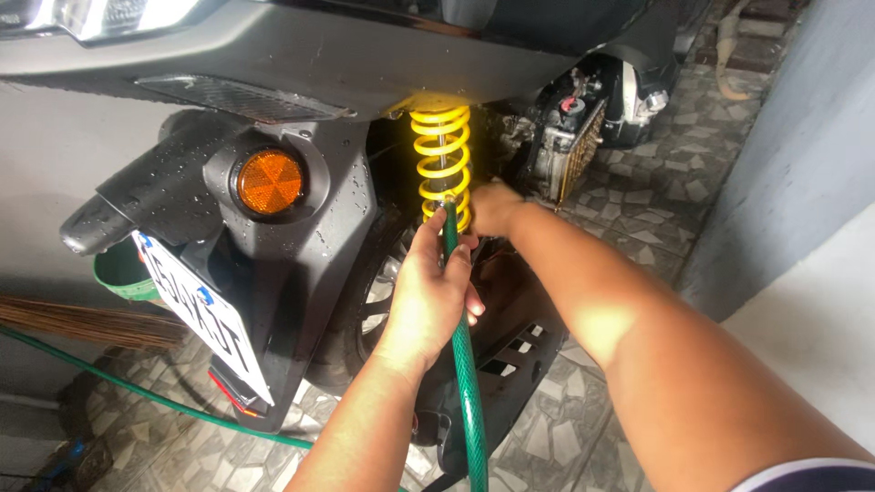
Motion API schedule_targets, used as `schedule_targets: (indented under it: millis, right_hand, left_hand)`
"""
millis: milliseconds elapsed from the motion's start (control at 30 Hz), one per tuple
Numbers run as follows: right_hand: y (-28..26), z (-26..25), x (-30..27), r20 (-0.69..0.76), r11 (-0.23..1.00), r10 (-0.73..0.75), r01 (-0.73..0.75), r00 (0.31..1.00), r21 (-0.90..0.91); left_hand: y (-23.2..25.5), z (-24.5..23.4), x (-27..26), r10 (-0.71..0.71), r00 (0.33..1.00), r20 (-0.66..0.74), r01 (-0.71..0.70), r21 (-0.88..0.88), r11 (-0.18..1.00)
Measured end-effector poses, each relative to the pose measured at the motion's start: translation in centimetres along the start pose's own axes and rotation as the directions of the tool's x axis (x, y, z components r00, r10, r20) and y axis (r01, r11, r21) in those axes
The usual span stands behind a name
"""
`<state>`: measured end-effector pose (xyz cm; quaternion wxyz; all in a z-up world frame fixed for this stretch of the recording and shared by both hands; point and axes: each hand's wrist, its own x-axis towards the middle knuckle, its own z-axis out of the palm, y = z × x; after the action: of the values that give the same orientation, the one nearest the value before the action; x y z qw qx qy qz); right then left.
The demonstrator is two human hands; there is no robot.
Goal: The person cleans various parts of a motorcycle using a cloth and water from a hose, focusing on the license plate, shock absorbers, and exhaust area.
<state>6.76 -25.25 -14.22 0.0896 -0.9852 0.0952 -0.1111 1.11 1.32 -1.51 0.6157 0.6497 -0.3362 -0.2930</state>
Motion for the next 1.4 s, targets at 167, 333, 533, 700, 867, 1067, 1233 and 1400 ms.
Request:
schedule_targets:
  millis: [167, 333, 533, 700, 867, 1067, 1233, 1400]
  right_hand:
    - [4.0, -5.4, -3.4, 0.207, 0.757, 0.216, -0.298, 0.954, 0.582]
    - [-0.6, -3.5, -11.5, 0.106, 0.912, -0.153, 0.099, 0.983, 0.398]
    - [-5.7, -3.8, -12.7, 0.082, 0.968, 0.175, -0.187, 0.981, 0.170]
    - [-10.7, -4.9, -19.4, -0.070, 0.918, 0.261, -0.225, 0.963, 0.327]
    - [-9.4, -1.7, -21.5, -0.550, 0.883, 0.447, -0.249, 0.705, 0.399]
    - [2.6, 3.5, -16.3, 0.090, 0.162, 0.822, -0.383, 0.563, 0.909]
    - [5.7, 9.3, -15.1, 0.100, -0.059, 0.751, -0.085, 0.653, 0.995]
    - [8.3, 11.0, -14.0, 0.028, 0.038, 0.711, -0.079, 0.702, 0.996]
  left_hand:
    - [0.6, -0.1, 0.1, -0.049, 0.999, -0.008, 0.049, 0.048, 0.998]
    - [0.4, -0.1, -0.1, -0.093, 0.995, 0.020, 0.091, 0.078, 0.993]
    - [-0.2, 0.3, -0.1, -0.053, 0.985, 0.166, 0.047, 0.038, 0.998]
    - [0.7, 0.8, -0.3, -0.201, 0.942, 0.270, 0.121, 0.287, 0.950]
    - [0.6, 1.3, 0.2, -0.215, 0.921, 0.323, 0.124, 0.280, 0.952]
    - [0.2, 1.3, 0.0, -0.258, 0.911, 0.321, 0.162, 0.298, 0.941]
    - [0.5, 1.6, 0.2, -0.255, 0.912, 0.320, 0.156, 0.303, 0.940]
    - [0.0, 1.4, 0.4, -0.255, 0.919, 0.300, 0.160, 0.307, 0.938]
